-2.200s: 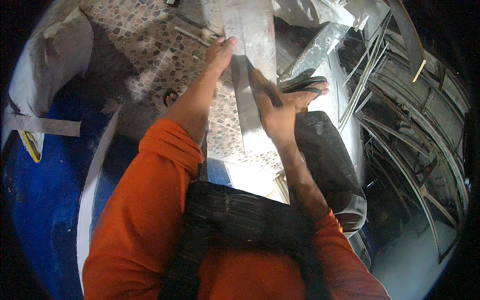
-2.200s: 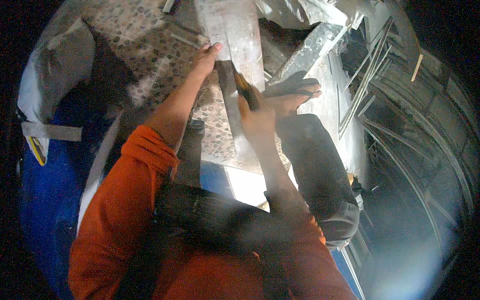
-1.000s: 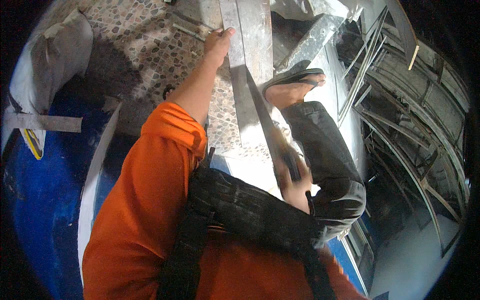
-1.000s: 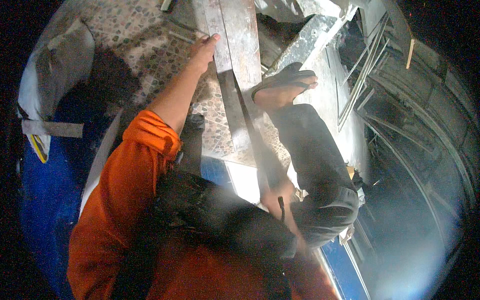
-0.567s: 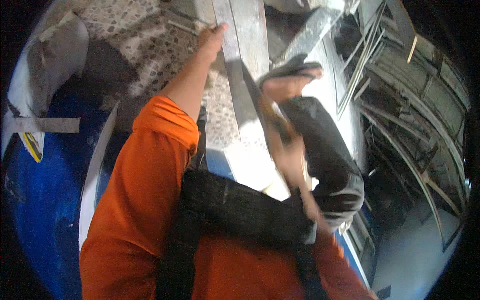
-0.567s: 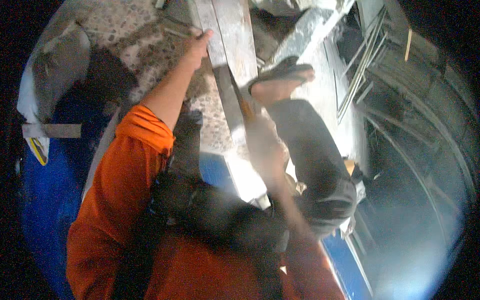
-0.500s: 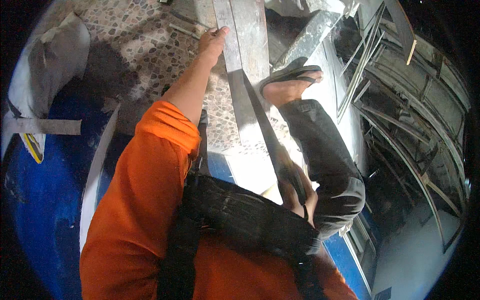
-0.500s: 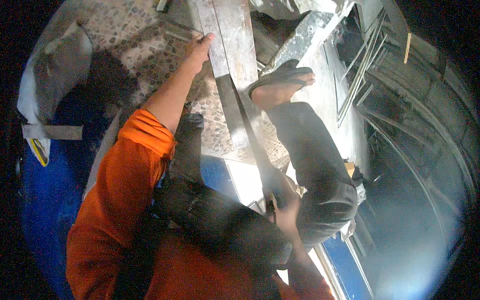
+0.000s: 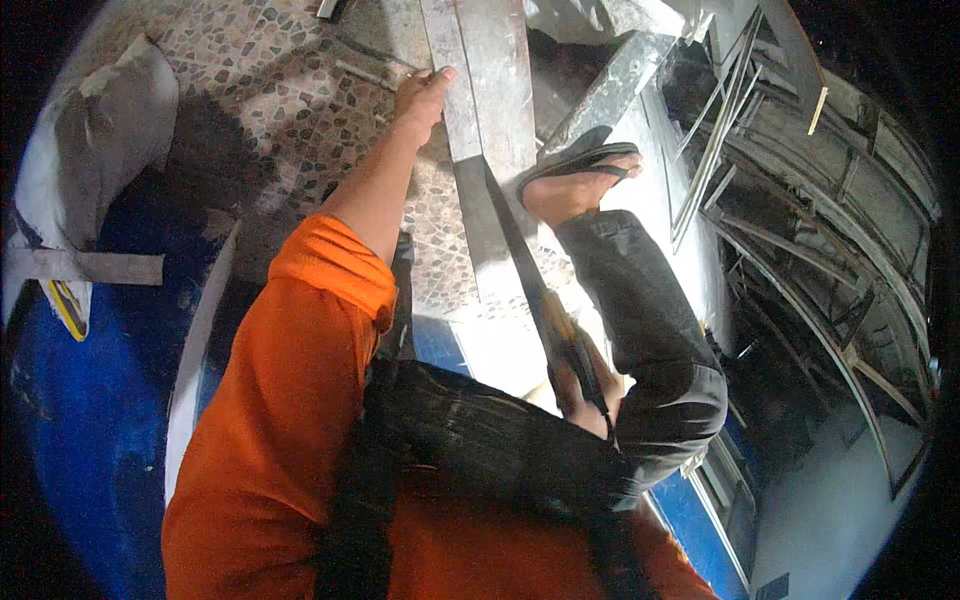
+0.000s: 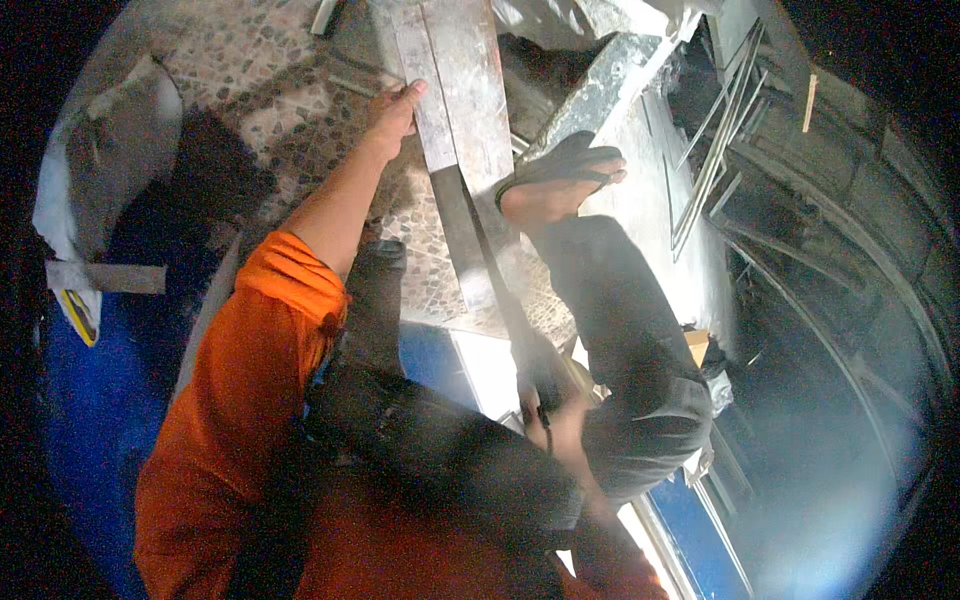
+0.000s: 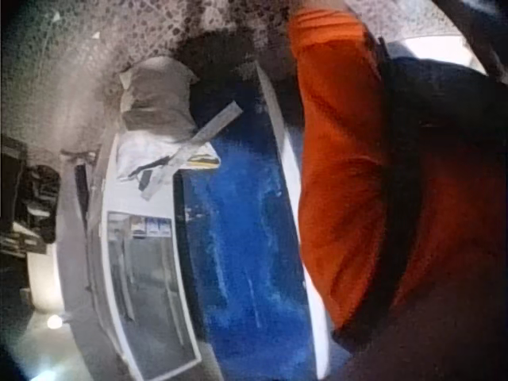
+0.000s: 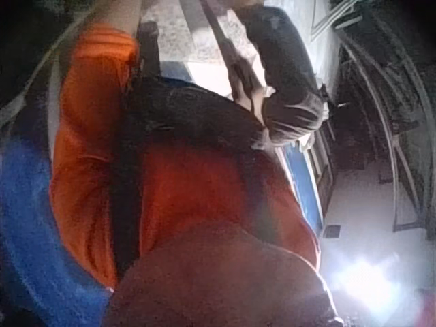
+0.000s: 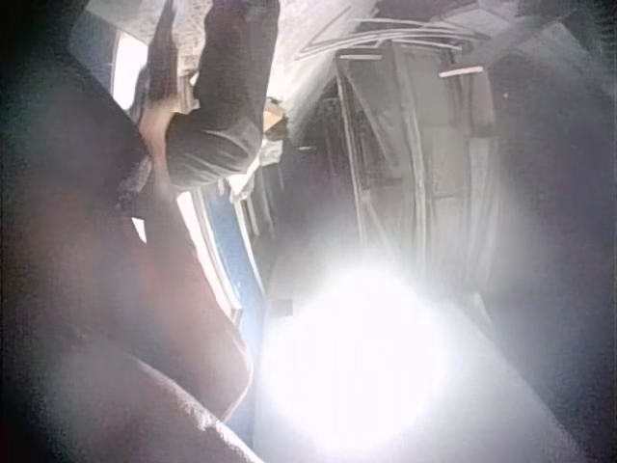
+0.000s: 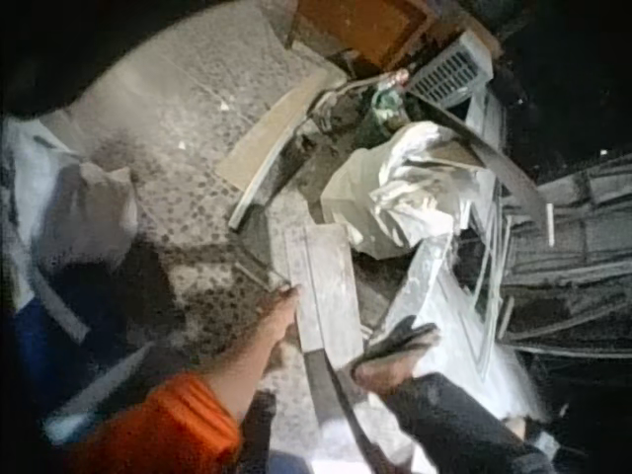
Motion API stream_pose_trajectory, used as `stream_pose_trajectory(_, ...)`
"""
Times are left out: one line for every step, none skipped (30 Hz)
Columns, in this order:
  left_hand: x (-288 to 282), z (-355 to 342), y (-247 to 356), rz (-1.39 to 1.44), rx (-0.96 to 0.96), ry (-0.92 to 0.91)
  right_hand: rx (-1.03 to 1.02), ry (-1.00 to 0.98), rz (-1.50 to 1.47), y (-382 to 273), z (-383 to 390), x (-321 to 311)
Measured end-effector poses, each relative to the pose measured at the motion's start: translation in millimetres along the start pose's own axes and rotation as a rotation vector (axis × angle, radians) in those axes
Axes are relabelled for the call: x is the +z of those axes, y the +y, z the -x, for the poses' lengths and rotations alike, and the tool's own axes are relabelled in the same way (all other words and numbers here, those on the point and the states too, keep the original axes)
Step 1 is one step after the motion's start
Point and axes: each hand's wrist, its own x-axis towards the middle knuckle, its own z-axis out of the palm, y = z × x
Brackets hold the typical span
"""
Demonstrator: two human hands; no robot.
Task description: The person uses a hand saw to cut a long piece of wood placed on a cluttered floor. They hold the wood steady with one hand and saw with the other, then lift and reposition the cut piece to continue cutting.
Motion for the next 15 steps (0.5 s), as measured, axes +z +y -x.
stream_pose_trajectory(6.3, 5.6, 5.5, 0.007, 0.017, -0.028, 0.073, -0.029, 0.017, 4.6, 31.1, -15.2)
stream_pose_trajectory(1.2, 7.1, 7.0, -0.002, 0.050, -0.025, -0.010, -0.030, 0.001, 10.3, 24.3, -13.1)
stream_pose_trajectory(-4.9, 11.5, 6.1, -0.031, 0.048, 0.004, 0.003, 0.002, -0.015, 21.0, 4.1, 4.0)
stream_pose_trajectory(-10.5, 3.4, 0.6, -0.071, 0.083, 0.032, 0.015, 0.035, -0.027, 13.6, -24.0, 26.7)
stream_pose_trajectory(-4.4, -9.7, -8.3, -0.095, 0.114, 0.037, 0.037, 0.090, -0.028, 3.5, -49.0, 45.0)
stream_pose_trajectory(8.5, -12.7, -15.8, -0.125, 0.140, 0.020, 0.088, 0.047, 0.064, 48.4, -88.9, 62.1)
stream_pose_trajectory(6.7, -6.9, -15.7, -0.205, -0.050, 0.066, 0.107, -0.041, 0.179, 1.1, -119.3, 72.1)
stream_pose_trajectory(3.1, -8.7, -12.2, -0.118, -0.046, 0.031, -0.083, 0.100, 0.234, -0.3, -115.1, 90.7)
stream_pose_trajectory(-11.4, -12.3, -12.6, -0.028, -0.039, 0.001, -0.118, 0.094, 0.170, -3.9, -119.5, 100.7)
stream_pose_trajectory(-28.0, -6.0, -25.0, 0.058, -0.066, -0.038, -0.118, 0.081, 0.114, -5.0, -109.5, 104.4)
stream_pose_trajectory(-43.3, -0.8, -29.0, 0.019, 0.003, -0.121, -0.109, 0.060, 0.101, -6.5, -98.2, 99.3)
stream_pose_trajectory(-40.5, 6.7, -38.1, 0.036, -0.023, -0.142, -0.129, 0.060, 0.084, -8.1, -98.7, 92.0)
stream_pose_trajectory(-34.0, 21.0, -46.6, 0.055, -0.041, -0.164, -0.156, 0.062, 0.068, -8.0, -106.3, 81.7)
stream_pose_trajectory(-26.8, 45.5, -47.7, -0.026, -0.050, -0.200, -0.164, 0.075, 0.132, -1.6, -110.1, 73.8)
stream_pose_trajectory(-37.6, 44.1, -78.5, -0.148, 0.025, -0.208, -0.189, 0.057, 0.194, -1.0, -112.7, 70.6)
